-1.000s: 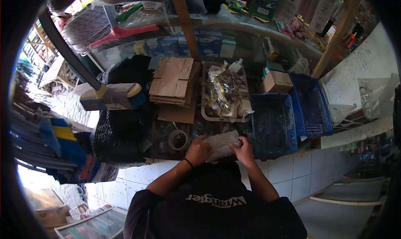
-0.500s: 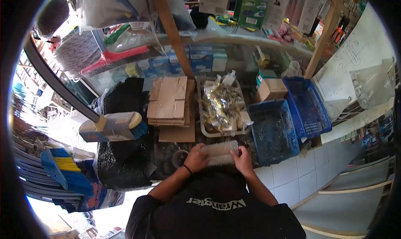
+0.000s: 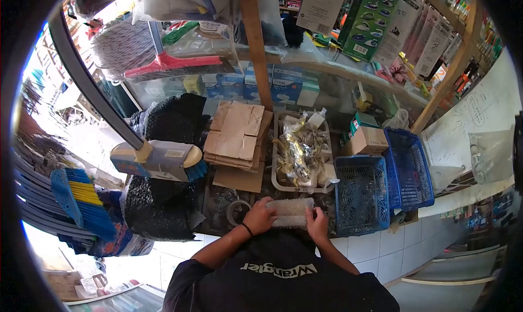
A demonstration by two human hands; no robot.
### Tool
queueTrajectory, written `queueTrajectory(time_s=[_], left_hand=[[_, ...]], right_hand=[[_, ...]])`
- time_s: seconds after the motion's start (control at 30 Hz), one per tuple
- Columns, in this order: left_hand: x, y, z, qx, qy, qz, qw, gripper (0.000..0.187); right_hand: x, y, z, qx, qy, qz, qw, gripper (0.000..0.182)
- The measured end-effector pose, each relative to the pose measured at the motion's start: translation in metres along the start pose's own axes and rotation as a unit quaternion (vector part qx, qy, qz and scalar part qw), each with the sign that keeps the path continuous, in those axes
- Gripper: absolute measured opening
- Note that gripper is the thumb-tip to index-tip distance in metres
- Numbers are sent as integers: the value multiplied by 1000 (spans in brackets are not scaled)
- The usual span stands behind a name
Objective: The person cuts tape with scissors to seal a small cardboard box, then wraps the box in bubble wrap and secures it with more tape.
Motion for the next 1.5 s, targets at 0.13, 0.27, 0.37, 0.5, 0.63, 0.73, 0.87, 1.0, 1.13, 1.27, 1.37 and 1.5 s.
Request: queueTrajectory(time_s=[0.13, 0.27, 0.37, 0.5, 0.63, 0.73, 0.87, 1.0, 1.13, 1.27, 1.37, 1.5], left_hand=[[-1, 2, -2, -39, 10, 38, 998, 38], [-4, -2, -1, -55, -2, 75, 996, 54], [3, 3, -1, -44, 2, 62, 997, 56], [8, 5, 1, -43, 29, 38, 998, 56], [8, 14, -8, -55, 31, 23, 998, 57], [10, 8, -2, -64, 27, 30, 997, 55], [9, 2, 2, -42, 27, 17, 999, 53], [6, 3, -2, -46, 30, 31, 998, 53], [11, 6, 2, -48, 35, 32, 998, 52], [11, 2, 2, 14, 45, 51, 998, 49], [15, -24, 22, 90, 31, 15, 995, 64], [20, -48, 21, 163, 23, -40, 986, 87]], right_hand=[[0, -8, -3, -13, -19, 22, 999, 36], [-2, -4, 3, -16, -22, 39, 999, 33], [4, 7, 10, 4, -56, 87, 995, 26], [7, 23, 18, -24, -95, 160, 982, 21], [15, 58, 28, -65, -70, 261, 960, 30], [12, 90, 31, -89, -3, 337, 937, 41], [-7, 90, 12, -177, 144, 337, 914, 69], [-14, 76, -4, -259, 226, 305, 888, 86], [-7, 71, -12, -258, 237, 279, 894, 84], [-3, 77, -9, -257, 256, 272, 892, 81], [2, 71, -10, -250, 247, 283, 892, 81], [4, 62, -18, -257, 221, 285, 897, 84]])
Point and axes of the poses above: each hand's wrist, its own x-axis towards the middle knuckle, its own z-axis out of the back of the hand, y = z × x, the point moved 6 cm from there along x, towards the middle knuckle, and after that the axes turned 3 degrees about -z, right-handed, at the moved point
